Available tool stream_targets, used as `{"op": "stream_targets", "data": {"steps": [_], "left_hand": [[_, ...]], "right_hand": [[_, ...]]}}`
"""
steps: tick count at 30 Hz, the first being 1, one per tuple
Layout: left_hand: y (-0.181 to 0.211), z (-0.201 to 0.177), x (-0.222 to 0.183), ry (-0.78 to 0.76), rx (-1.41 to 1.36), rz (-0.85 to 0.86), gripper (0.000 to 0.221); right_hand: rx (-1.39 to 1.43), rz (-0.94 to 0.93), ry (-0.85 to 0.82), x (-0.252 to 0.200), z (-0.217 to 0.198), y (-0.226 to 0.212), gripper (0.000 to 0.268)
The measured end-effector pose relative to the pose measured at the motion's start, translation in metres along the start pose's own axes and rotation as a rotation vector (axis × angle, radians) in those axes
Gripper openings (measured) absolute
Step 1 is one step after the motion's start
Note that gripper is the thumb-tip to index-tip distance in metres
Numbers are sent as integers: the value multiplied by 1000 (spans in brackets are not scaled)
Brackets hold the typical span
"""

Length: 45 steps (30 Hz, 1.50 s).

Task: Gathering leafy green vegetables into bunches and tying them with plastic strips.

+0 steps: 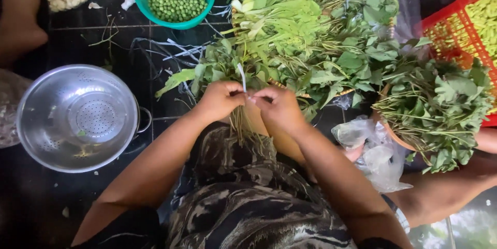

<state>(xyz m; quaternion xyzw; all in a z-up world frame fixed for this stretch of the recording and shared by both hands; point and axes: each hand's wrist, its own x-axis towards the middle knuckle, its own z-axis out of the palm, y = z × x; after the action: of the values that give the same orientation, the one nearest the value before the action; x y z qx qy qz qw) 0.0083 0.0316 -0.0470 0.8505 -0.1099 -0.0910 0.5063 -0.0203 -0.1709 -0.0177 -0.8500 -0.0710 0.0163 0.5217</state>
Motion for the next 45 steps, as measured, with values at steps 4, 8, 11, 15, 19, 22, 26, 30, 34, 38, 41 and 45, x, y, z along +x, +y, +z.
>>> {"op": "stream_targets", "data": {"steps": [4, 8, 11, 15, 19, 22, 26, 30, 34, 38, 41, 45], "left_hand": [[12, -3, 2, -8, -28, -52, 8], [8, 2, 3, 3, 47, -14, 13], [17, -3, -7, 34, 127, 22, 17], [19, -3, -12, 46, 138, 83, 21], [42, -9, -17, 22, 190, 120, 16], [44, -7, -18, 28, 260, 136, 15], [22, -1, -17, 54, 320, 136, 17], [6, 4, -15, 105, 259, 123, 18], [9, 3, -16, 70, 199, 33, 13], [8, 3, -19, 31, 264, -15, 12], [5, 0, -18, 7, 231, -5, 11], [-2, 5, -17, 62, 121, 15, 9]], "right_hand": [[-60, -88, 13, -15, 13, -11, 12], [-268, -174, 40, -16, 14, -22, 12], [-207, -122, 97, -5, 23, 7, 20], [9, -9, 75, 2, 32, 21, 38], [-82, -134, 185, -2, 38, 36, 15], [-304, -216, 353, -8, 54, 47, 13], [-339, -308, 521, -14, 66, 38, 11], [-282, -390, 495, -17, 48, 12, 9], [-39, -374, 315, -16, 32, 16, 15], [185, -107, 223, -8, 42, 44, 27], [209, -204, 203, -7, 35, 29, 20], [190, -221, 220, -5, 21, 32, 12]]}}
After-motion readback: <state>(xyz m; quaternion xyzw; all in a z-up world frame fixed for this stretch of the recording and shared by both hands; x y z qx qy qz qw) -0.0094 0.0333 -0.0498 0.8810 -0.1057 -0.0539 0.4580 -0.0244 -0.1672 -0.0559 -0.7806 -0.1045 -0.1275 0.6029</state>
